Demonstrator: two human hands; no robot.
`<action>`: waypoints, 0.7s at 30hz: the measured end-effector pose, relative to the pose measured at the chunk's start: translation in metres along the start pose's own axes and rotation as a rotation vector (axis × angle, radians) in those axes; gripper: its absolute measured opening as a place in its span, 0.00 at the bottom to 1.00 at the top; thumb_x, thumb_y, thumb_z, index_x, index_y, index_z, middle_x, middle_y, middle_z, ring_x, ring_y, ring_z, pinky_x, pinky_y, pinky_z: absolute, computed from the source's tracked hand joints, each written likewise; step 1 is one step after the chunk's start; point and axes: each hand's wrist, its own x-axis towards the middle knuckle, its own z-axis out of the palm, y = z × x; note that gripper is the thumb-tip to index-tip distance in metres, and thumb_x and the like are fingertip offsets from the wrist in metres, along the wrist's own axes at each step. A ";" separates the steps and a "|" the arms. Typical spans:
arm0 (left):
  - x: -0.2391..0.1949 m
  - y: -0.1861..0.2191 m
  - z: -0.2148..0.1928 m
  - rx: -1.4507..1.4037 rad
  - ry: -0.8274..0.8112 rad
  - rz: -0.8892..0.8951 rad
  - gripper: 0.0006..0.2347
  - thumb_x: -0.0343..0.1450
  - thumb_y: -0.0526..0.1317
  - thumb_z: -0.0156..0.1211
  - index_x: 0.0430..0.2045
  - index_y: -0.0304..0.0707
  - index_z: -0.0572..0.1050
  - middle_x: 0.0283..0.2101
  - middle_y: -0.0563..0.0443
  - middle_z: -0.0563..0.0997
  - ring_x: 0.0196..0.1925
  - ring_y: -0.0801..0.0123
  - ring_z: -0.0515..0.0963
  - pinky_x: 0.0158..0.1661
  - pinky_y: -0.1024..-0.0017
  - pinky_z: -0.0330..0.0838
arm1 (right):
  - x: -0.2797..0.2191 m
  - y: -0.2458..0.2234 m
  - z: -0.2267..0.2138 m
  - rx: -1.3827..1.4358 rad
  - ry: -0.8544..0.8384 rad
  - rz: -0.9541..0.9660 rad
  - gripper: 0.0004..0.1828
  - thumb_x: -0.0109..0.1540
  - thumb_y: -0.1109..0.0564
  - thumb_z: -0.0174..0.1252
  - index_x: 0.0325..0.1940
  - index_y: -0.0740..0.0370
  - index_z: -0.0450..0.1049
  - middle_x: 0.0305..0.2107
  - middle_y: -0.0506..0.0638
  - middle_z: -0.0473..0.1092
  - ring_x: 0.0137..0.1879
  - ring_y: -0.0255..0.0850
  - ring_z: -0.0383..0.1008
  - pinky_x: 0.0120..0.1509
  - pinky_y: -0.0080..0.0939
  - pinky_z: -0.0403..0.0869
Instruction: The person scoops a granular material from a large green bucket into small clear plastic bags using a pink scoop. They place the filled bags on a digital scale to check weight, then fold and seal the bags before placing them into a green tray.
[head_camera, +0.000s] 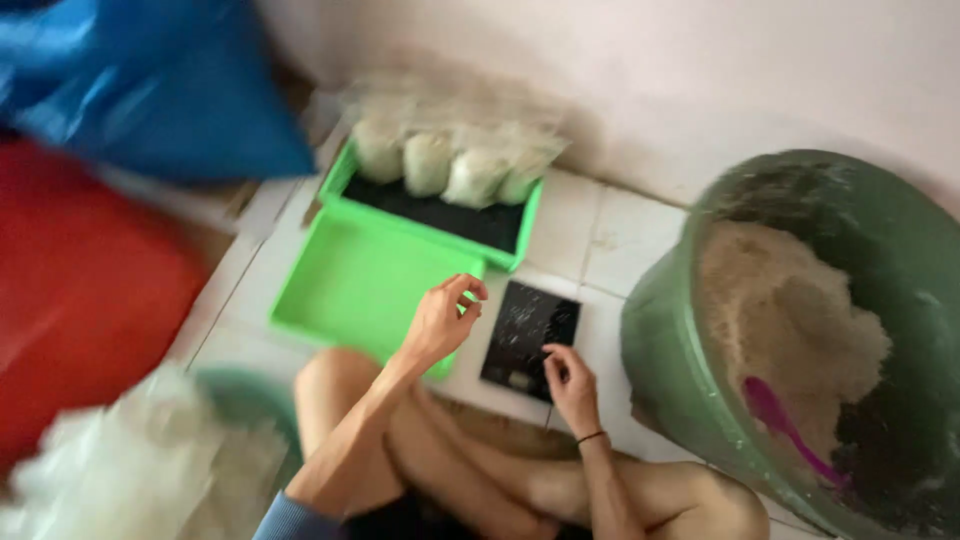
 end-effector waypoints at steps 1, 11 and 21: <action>-0.025 0.005 -0.013 -0.003 0.027 -0.025 0.08 0.63 0.30 0.58 0.32 0.43 0.75 0.36 0.54 0.80 0.30 0.67 0.84 0.28 0.75 0.75 | -0.005 0.003 -0.001 0.002 -0.036 -0.008 0.11 0.63 0.59 0.56 0.49 0.52 0.76 0.31 0.51 0.75 0.35 0.45 0.76 0.41 0.43 0.75; -0.270 0.028 -0.134 -0.092 0.655 -0.160 0.06 0.67 0.30 0.60 0.34 0.39 0.77 0.33 0.47 0.81 0.36 0.63 0.83 0.37 0.70 0.77 | -0.019 0.018 0.005 -0.133 -0.078 -0.097 0.10 0.64 0.62 0.57 0.49 0.54 0.76 0.34 0.53 0.75 0.38 0.46 0.76 0.41 0.41 0.73; -0.343 0.022 -0.211 0.669 0.972 -0.318 0.19 0.62 0.37 0.71 0.44 0.39 0.70 0.50 0.45 0.72 0.52 0.50 0.72 0.51 0.57 0.66 | -0.025 0.034 0.011 -0.226 -0.128 -0.142 0.13 0.64 0.64 0.60 0.53 0.56 0.77 0.37 0.53 0.75 0.41 0.45 0.77 0.45 0.41 0.75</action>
